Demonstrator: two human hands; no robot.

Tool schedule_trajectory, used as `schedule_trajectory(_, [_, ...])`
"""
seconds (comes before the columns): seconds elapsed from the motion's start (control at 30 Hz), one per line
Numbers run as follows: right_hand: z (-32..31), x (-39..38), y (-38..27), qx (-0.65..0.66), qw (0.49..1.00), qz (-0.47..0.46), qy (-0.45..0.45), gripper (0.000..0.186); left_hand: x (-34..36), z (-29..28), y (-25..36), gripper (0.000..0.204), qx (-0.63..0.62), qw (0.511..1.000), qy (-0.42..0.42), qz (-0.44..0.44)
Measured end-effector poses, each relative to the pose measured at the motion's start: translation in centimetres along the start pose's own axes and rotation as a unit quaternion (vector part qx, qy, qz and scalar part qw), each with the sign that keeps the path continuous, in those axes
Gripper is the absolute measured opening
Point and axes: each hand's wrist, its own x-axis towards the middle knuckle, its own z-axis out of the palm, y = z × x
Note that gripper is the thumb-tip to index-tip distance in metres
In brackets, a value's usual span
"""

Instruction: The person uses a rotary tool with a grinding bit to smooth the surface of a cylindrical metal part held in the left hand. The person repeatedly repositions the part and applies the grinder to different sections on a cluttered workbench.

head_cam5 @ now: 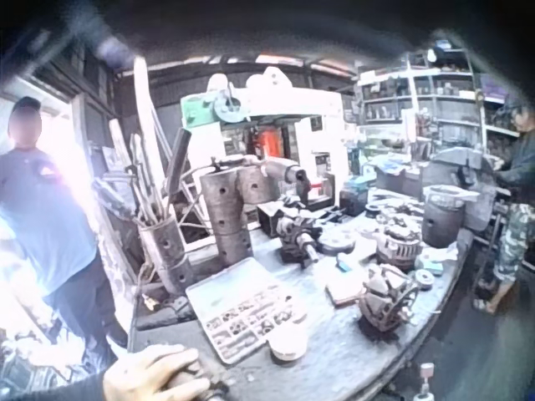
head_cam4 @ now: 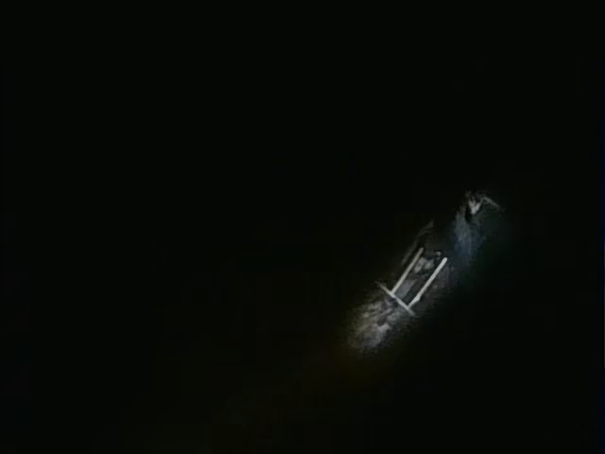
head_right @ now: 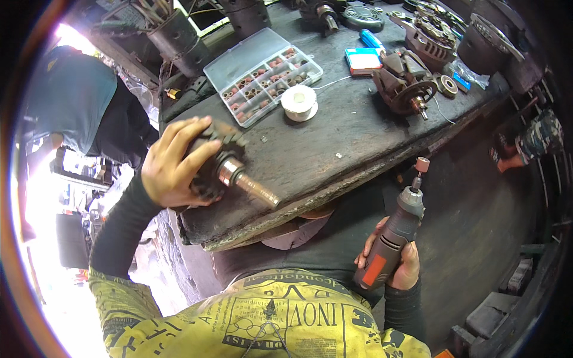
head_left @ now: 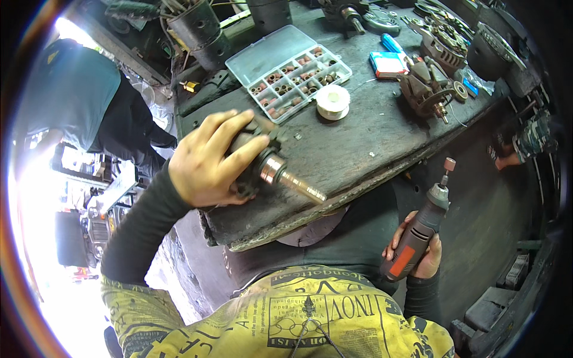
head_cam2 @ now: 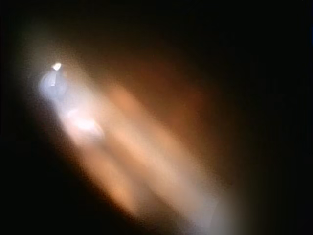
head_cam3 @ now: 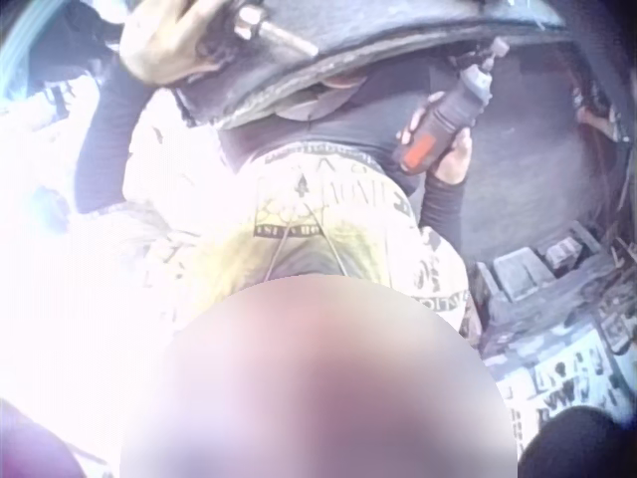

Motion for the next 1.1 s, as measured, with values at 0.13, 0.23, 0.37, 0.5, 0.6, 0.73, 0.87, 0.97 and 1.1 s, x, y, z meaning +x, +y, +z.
schedule_trajectory(0.13, [-0.4, -0.1, -0.1, 0.0, 1.0, 0.003, 0.003, 0.082, 0.1, -2.4, 1.4, 0.101, -0.048, 0.995, -0.089, -0.023])
schedule_trajectory(0.23, [-0.1, 0.5, -0.2, -0.046, 0.999, 0.005, -0.018, 0.079, 1.5, -3.1, 0.4, 0.097, -0.11, 0.985, -0.13, -0.013])
schedule_trajectory(0.37, [1.4, 1.3, -1.2, -0.084, 0.996, 0.013, -0.029, 0.081, 3.6, -2.2, -2.1, 0.107, -0.161, 0.963, -0.211, 0.033])
schedule_trajectory(0.5, [3.7, 1.6, -3.6, -0.168, 0.985, 0.03, 0.002, 0.084, 3.9, -1.3, -3.0, 0.122, -0.208, 0.954, -0.216, 0.026])
schedule_trajectory(0.6, [6.0, 1.7, -5.3, -0.253, 0.965, 0.065, 0.025, 0.089, 3.2, -1.3, -3.0, 0.118, -0.196, 0.965, -0.17, 0.022])
schedule_trajectory(0.73, [9.5, 2.7, -7.3, -0.352, 0.932, 0.085, 0.028, 0.089, 1.8, -0.4, -2.1, 0.108, -0.203, 0.977, -0.061, 0.015])
schedule_trajectory(0.87, [12.1, 4.5, -9.8, -0.569, 0.815, 0.097, -0.053, 0.079, 0.6, 1.2, -1.1, 0.1, -0.192, 0.981, 0.015, -0.018])
schedule_trajectory(0.97, [13.7, 4.9, -10.4, -0.7, 0.704, 0.046, -0.112, 0.069, -0.2, 1.7, -0.1, 0.091, -0.162, 0.984, 0.049, -0.048])
schedule_trajectory(1.1, [14.7, 5.3, -9.5, -0.76, 0.635, -0.023, -0.132, 0.066, -1.3, 2.0, 1.8, 0.082, -0.133, 0.981, 0.105, -0.096])
